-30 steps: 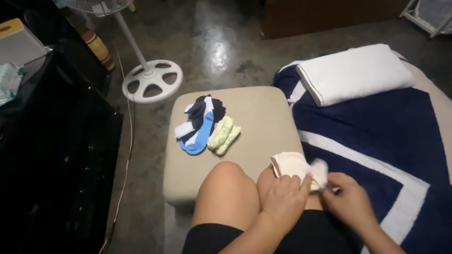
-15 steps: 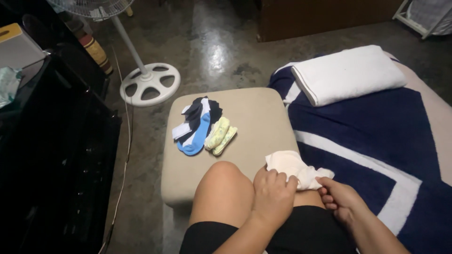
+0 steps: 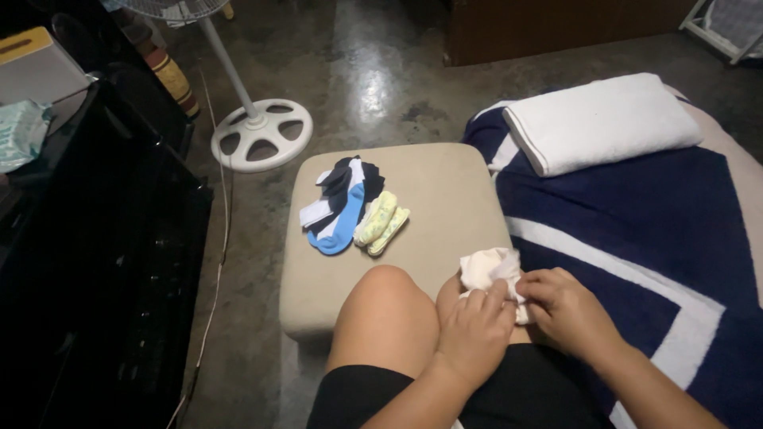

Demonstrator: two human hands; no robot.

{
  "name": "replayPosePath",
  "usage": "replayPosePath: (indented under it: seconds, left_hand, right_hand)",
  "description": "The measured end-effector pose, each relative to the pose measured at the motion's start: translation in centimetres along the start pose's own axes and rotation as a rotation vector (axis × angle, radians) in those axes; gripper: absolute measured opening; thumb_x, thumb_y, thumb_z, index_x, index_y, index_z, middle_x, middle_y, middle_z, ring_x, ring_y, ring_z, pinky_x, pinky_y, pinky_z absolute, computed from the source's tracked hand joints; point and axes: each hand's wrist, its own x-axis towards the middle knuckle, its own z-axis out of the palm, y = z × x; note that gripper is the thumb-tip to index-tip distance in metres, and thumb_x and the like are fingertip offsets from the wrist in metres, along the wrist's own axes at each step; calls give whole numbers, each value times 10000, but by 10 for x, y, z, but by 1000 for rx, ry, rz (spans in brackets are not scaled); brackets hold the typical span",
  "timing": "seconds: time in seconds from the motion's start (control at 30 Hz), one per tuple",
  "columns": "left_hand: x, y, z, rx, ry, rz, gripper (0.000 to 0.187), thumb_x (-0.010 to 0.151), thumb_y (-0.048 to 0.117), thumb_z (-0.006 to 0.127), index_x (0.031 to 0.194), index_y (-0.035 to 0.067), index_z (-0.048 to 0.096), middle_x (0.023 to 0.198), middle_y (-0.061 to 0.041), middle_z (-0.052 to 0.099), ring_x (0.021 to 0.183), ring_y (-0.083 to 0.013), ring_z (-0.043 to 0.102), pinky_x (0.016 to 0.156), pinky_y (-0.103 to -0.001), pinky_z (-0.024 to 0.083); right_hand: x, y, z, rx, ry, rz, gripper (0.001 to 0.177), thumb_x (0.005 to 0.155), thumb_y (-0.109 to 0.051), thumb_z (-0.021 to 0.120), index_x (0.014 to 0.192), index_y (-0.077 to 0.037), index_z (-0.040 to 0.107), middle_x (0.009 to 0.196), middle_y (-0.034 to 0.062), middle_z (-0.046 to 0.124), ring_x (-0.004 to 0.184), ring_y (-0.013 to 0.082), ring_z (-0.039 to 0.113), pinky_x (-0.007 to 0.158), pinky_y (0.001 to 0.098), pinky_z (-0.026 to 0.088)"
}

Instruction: Folding various pieces of laundry, including socks and underwear, on an ottoman.

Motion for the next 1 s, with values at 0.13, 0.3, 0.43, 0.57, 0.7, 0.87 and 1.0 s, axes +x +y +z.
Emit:
replayPosePath:
  seconds: [0.13, 0.3, 0.43, 0.57, 0.7, 0.87, 1.0]
  left_hand:
    - [11, 1, -7, 46, 29, 54, 169, 831, 158, 654, 958, 56, 697, 1320, -91, 646, 1017, -274, 598, 890, -391, 487]
    - [7, -5, 15, 78, -183, -119, 206, 904, 137, 645, 1082, 47, 697, 971, -117, 639, 988, -300, 589, 882, -410, 483]
    - [3, -3, 18, 40, -221, -186, 421, 852, 93, 626, 1258, 15, 705, 877, -153, 625, 921, -327, 570, 788, -419, 475]
    - [12, 13, 30, 276, -612, -144, 279, 985, 180, 552, 1174, 25, 686, 1099, -168, 660, 1060, -351, 597, 950, -500, 458]
    - [15, 36, 51, 518, -844, -67, 503, 913, 232, 504, 1343, -20, 565, 1419, -252, 519, 1102, -482, 593, 838, -568, 467]
    - [12, 24, 71, 400, -894, -163, 547, 968, 197, 526, 1407, -129, 542, 1285, -266, 640, 1064, -462, 631, 829, -535, 493]
    - [6, 15, 71, 412, -741, -161, 499, 940, 222, 586, 1294, -126, 632, 1039, -249, 743, 930, -428, 683, 737, -498, 537]
  right_hand:
    - [0, -17, -18, 30, -118, -32, 254, 760, -79, 688, 991, -74, 792, 1140, 76, 728, 1033, 281, 652, 913, 371, 532]
    - [3, -15, -20, -42, -260, -43, 384, 711, -197, 812, 1078, -89, 791, 1150, 102, 710, 1059, 305, 638, 891, 387, 523]
    - [-5, 0, -9, -18, -133, -176, 269, 734, -204, 793, 974, -83, 792, 1081, 68, 777, 982, 272, 715, 843, 360, 569]
    - [-1, 5, -5, 15, -111, 99, 204, 732, -196, 822, 890, -69, 798, 953, 72, 790, 832, 240, 758, 741, 331, 594]
    - [0, 21, -2, 238, -294, 652, 179, 857, -191, 833, 903, -26, 784, 872, 115, 793, 735, 202, 731, 697, 342, 577]
    - [-6, 67, 15, 463, -244, 537, 171, 760, -114, 838, 759, 42, 770, 917, 97, 833, 802, 131, 723, 735, 286, 565]
    - [-8, 76, 23, 653, -228, 555, 179, 774, -102, 819, 744, 44, 719, 947, 91, 827, 811, 134, 714, 723, 291, 565]
